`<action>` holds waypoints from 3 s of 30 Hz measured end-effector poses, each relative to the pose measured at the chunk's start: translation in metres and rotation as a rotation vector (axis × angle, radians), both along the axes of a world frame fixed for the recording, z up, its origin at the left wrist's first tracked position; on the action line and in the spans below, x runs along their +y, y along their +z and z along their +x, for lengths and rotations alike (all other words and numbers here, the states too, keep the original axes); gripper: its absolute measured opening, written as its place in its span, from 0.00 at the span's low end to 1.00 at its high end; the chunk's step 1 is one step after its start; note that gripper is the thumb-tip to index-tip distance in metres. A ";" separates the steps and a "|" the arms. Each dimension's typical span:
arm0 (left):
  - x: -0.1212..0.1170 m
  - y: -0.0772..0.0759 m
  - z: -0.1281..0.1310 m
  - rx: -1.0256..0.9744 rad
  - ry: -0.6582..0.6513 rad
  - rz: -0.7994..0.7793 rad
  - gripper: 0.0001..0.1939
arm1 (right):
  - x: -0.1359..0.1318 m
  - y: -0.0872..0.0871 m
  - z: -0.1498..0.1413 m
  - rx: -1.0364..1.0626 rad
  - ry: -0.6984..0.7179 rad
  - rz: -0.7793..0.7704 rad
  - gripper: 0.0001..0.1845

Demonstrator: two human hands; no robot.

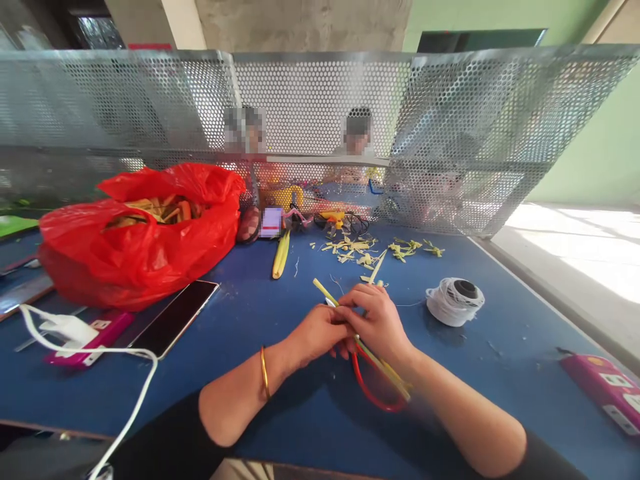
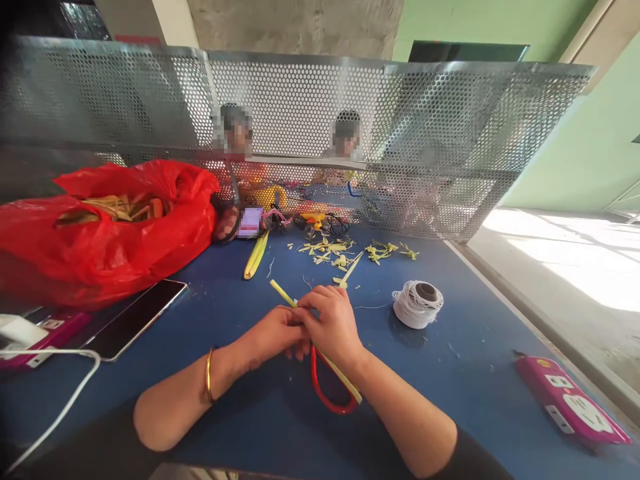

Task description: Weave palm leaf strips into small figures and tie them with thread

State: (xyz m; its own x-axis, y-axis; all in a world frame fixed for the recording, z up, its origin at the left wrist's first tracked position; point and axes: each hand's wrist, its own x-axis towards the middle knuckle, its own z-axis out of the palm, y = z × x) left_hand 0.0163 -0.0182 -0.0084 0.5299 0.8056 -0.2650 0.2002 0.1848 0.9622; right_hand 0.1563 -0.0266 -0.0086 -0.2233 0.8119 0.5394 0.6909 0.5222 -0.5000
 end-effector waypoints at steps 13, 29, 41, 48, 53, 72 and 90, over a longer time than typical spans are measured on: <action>0.019 0.013 -0.016 -0.327 0.348 -0.225 0.09 | 0.001 0.016 0.014 -0.184 -0.129 0.130 0.10; 0.021 0.007 -0.008 -0.340 0.483 -0.266 0.05 | 0.000 0.005 0.010 -0.516 -0.065 0.228 0.16; 0.024 0.008 -0.010 -0.520 0.444 -0.413 0.14 | -0.001 0.002 0.003 -0.673 0.166 0.436 0.15; 0.019 0.005 -0.008 -0.556 0.481 -0.428 0.04 | 0.002 -0.008 0.000 -0.656 0.186 0.479 0.17; 0.018 0.001 -0.005 -0.567 0.470 -0.420 0.06 | -0.001 -0.009 -0.001 -0.595 0.245 0.502 0.16; 0.017 0.013 -0.009 -0.510 0.577 -0.385 0.03 | 0.000 0.000 0.004 -0.549 -0.124 0.464 0.23; 0.016 0.011 -0.008 -0.564 0.403 -0.330 0.04 | 0.016 0.008 0.017 0.327 0.045 -0.307 0.06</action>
State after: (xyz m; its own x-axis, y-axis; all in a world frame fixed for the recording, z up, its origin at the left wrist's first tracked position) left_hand 0.0084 -0.0021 0.0026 0.3383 0.8912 -0.3022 -0.4486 0.4350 0.7807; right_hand 0.1737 -0.0102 -0.0008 -0.1197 0.9388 0.3230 0.4513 0.3413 -0.8245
